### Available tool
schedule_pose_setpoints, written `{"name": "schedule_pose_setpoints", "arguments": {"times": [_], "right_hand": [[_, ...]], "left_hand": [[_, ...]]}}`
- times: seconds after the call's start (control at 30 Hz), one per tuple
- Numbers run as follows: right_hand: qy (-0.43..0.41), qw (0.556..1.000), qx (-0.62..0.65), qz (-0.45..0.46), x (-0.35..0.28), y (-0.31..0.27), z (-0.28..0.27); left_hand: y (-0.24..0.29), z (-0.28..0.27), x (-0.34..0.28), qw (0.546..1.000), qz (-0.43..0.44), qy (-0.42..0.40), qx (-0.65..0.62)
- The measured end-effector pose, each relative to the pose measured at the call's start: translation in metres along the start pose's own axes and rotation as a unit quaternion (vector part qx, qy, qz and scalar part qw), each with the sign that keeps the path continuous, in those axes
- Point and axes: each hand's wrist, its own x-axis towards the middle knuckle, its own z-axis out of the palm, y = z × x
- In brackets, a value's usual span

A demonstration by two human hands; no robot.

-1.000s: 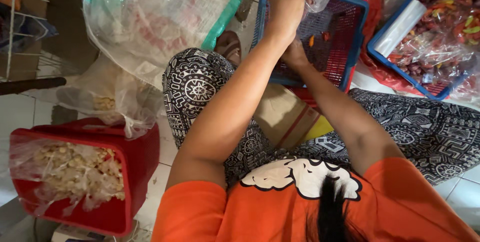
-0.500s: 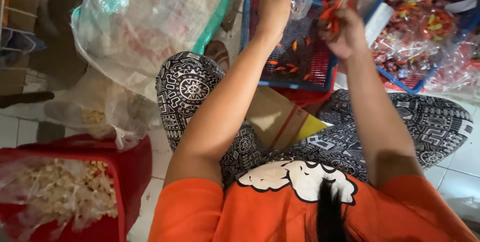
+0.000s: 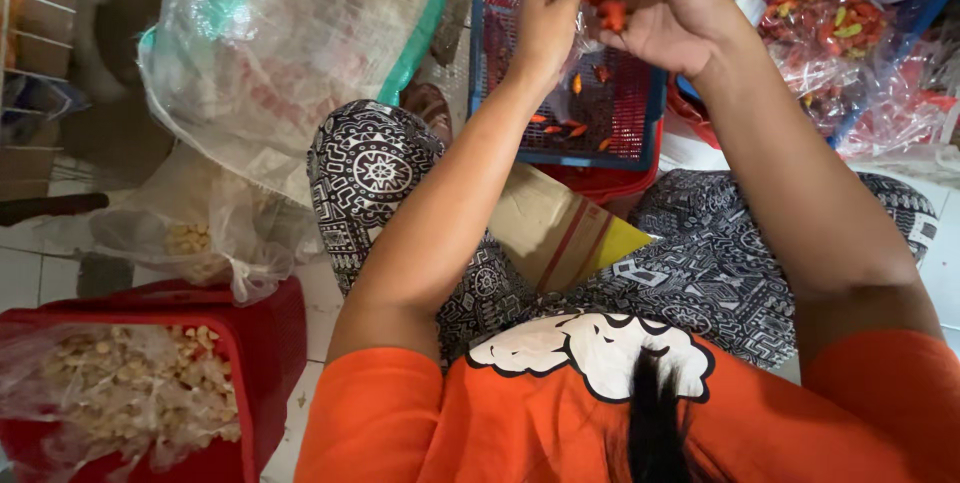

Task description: The person sorts peppers from a basket into small plastic bags by hand.

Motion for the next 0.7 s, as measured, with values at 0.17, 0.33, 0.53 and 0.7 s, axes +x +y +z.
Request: {"name": "schedule_pose_setpoints", "arguments": {"times": [0.17, 0.33, 0.53, 0.7], "right_hand": [[0.014, 0.996, -0.069, -0.045, -0.010, -0.005, 0.006], [0.173, 0.912, -0.312, -0.204, -0.014, 0.024, -0.059], [0.103, 0.582, -0.806, 0.010, 0.002, 0.160, -0.191], [0.038, 0.471, -0.879, -0.063, 0.002, 0.235, -0.258]], "left_hand": [[0.001, -0.001, 0.000, 0.999, -0.001, 0.010, 0.042], [0.009, -0.007, 0.005, 0.994, 0.013, 0.050, 0.091], [0.007, -0.012, 0.005, 0.993, 0.052, 0.049, 0.089], [0.008, -0.017, 0.003, 0.990, 0.010, 0.076, 0.117]]}}
